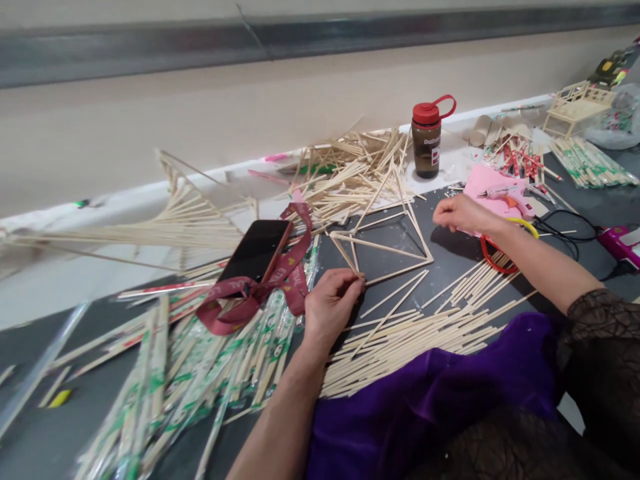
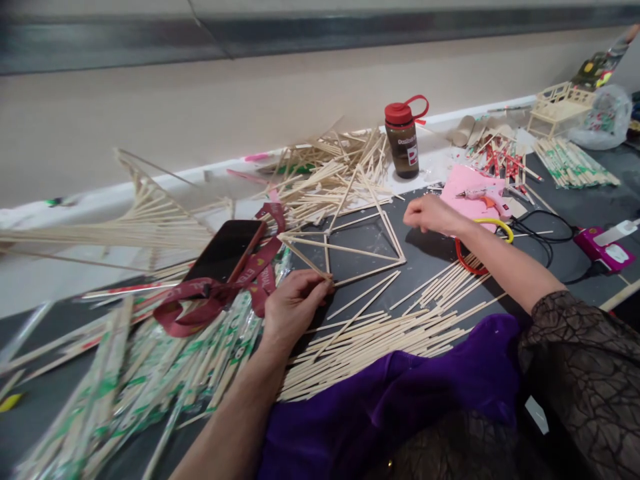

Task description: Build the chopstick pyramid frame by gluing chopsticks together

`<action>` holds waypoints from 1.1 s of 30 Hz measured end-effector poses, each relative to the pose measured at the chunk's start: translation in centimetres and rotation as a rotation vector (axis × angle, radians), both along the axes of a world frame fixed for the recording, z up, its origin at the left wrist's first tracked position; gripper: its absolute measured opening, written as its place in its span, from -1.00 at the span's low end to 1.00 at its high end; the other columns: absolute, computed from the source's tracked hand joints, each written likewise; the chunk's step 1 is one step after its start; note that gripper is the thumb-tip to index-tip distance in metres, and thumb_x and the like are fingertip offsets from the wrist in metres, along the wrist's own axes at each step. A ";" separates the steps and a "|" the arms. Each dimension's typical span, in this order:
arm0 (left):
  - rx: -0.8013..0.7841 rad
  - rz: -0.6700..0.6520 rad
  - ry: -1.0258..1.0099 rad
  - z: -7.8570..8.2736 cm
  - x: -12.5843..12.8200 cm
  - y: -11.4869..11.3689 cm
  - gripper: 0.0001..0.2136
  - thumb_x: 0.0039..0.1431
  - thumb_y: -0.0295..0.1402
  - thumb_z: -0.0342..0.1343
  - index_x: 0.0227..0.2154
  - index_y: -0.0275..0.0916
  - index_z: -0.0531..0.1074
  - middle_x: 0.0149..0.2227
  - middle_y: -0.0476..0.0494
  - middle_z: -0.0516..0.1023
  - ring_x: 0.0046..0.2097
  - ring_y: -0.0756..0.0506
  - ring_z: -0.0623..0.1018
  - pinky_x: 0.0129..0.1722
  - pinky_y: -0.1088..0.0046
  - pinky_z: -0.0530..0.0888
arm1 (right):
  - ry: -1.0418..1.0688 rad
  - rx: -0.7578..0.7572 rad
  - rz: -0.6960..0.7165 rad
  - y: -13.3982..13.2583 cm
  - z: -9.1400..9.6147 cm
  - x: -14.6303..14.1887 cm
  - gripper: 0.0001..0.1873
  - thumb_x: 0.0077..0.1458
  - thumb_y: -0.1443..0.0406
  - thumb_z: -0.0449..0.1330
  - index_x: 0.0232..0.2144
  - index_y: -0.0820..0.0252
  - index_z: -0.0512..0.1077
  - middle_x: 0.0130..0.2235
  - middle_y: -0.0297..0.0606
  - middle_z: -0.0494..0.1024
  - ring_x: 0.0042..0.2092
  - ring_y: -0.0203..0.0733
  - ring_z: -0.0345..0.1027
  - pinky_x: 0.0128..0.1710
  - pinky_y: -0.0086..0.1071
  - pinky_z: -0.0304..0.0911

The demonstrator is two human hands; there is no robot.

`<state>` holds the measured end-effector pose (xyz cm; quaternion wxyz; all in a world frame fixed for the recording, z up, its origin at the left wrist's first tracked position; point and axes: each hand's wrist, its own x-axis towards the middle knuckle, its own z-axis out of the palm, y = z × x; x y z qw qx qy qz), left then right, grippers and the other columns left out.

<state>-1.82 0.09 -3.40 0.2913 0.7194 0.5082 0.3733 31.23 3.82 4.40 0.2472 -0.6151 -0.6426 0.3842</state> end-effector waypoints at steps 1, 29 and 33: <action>0.002 -0.001 -0.003 0.0 0.1 0.0 -0.82 0.14 -0.22 0.16 -0.41 -0.18 0.58 -0.28 -0.09 0.60 -0.30 -0.06 0.57 -0.33 0.42 0.55 | 0.023 0.040 -0.055 0.4 0.7 0.7 -0.86 0.07 0.44 0.16 -0.51 0.20 0.42 -0.53 -0.44 0.44 -0.54 -0.44 0.28 -0.50 -0.50 0.15; -0.015 -0.008 0.013 0.3 0.1 -0.1 -0.82 0.15 -0.21 0.15 -0.43 -0.17 0.56 -0.27 -0.12 0.59 -0.25 -0.10 0.58 -0.29 0.40 0.56 | -0.400 0.011 0.174 3.1 5.0 6.0 -0.83 -0.13 0.50 0.34 -0.48 0.13 0.62 -0.43 -0.39 0.60 -0.34 -0.25 0.45 -0.27 -0.38 0.27; 0.012 -0.011 0.026 0.4 0.2 0.0 -0.82 0.15 -0.20 0.15 -0.43 -0.17 0.55 -0.29 -0.12 0.60 -0.23 -0.11 0.59 -0.20 0.36 0.56 | -0.516 0.006 0.233 1.1 1.8 6.7 -0.77 -0.05 0.43 0.26 -0.31 0.12 0.64 -0.28 -0.33 0.63 -0.28 -0.24 0.45 -0.28 -0.39 0.21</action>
